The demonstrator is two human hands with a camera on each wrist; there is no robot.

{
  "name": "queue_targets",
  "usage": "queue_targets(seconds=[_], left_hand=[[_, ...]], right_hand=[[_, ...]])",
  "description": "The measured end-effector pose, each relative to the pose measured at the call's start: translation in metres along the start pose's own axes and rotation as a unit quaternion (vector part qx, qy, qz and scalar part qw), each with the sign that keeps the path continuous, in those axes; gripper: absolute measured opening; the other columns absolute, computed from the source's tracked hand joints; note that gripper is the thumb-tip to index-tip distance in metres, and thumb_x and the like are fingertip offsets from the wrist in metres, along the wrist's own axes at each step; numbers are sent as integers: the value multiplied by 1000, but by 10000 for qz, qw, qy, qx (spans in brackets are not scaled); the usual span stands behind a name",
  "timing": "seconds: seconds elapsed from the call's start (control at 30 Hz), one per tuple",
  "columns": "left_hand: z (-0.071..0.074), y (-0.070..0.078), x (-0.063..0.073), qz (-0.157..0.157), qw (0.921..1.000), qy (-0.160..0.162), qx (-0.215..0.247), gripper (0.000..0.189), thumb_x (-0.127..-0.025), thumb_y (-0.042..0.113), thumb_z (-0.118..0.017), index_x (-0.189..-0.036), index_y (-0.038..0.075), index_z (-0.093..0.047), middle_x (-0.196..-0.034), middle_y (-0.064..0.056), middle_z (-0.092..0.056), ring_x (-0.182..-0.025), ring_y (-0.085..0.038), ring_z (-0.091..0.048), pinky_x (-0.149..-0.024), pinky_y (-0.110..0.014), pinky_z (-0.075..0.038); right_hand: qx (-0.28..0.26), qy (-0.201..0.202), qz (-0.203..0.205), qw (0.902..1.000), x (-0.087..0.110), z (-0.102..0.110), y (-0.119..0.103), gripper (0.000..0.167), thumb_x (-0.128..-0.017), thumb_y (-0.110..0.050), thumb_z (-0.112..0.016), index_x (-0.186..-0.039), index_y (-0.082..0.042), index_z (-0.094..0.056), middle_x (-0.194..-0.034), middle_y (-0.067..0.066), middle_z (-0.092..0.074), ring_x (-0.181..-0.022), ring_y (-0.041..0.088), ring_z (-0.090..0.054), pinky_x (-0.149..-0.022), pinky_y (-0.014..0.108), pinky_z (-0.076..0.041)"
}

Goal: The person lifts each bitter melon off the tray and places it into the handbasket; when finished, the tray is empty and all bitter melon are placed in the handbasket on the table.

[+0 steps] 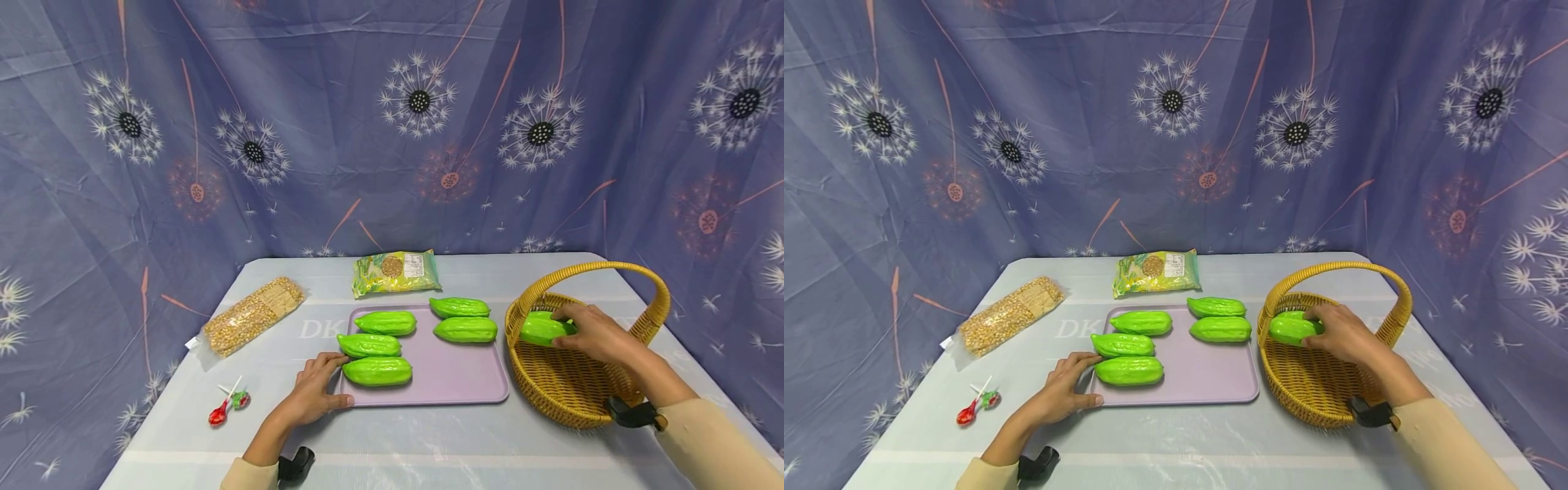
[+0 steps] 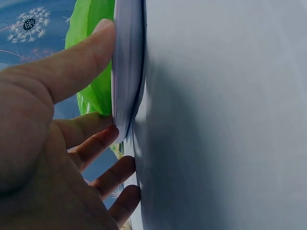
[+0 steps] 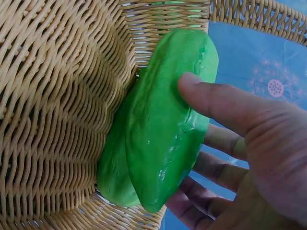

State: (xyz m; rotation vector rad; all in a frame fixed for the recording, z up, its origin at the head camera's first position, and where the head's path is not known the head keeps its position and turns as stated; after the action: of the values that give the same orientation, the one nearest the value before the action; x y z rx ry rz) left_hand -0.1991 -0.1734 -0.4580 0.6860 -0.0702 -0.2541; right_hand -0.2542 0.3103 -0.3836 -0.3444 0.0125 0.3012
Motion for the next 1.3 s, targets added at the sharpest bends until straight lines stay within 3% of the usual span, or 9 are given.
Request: queue_targets(seconds=[0.47, 0.7, 0.93, 1.3], left_hand=[[0, 1, 1, -9, 10000, -14, -22, 69, -72, 31, -80, -132, 10, -52, -135, -8, -45, -123, -32, -36, -99, -55, -24], [0, 0, 0, -5, 10000, -28, -23, 69, -73, 31, -80, -132, 10, -51, -135, -9, -45, -123, -31, -36, -98, -54, -24], [0, 0, 0, 11, 10000, -39, -7, 70, -73, 30, -80, -132, 10, -51, -135, -9, -45, -123, -31, -36, -98, -54, -24], [0, 0, -1, -60, 10000, -26, -27, 70, -73, 31, -80, -132, 9, -51, -135, -9, -44, -123, -32, -36, -99, -54, -24]], right_hand=[[262, -243, 190, 9992, -8, -10, 10, 47, -74, -28, -78, -110, -2, -63, -105, 15, -62, -100, 37, -57, -81, 51, -44], [245, -508, 99, 9984, -11, -13, 12, 51, -74, -33, -78, -112, -2, -62, -102, 12, -60, -93, 29, -57, -75, 46, -46], [360, -490, 207, 9979, -13, -16, 12, 50, -72, -34, -79, -109, -5, -63, -100, 10, -59, -92, 27, -57, -74, 43, -46], [420, -452, 168, 9980, -14, -20, 10, 46, -69, -33, -81, -103, -10, -59, -89, 4, -48, -79, 18, -43, -67, 31, -35]])
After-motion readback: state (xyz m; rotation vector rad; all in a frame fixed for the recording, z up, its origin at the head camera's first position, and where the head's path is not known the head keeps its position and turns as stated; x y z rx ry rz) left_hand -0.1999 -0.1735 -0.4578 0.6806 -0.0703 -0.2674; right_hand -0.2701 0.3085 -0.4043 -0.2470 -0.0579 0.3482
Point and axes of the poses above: each hand's wrist, its own x-axis away from the middle knuckle, its own z-axis out of the back of the hand, y = z × x, the point moved 3 cm from there along -x, towards the middle knuckle
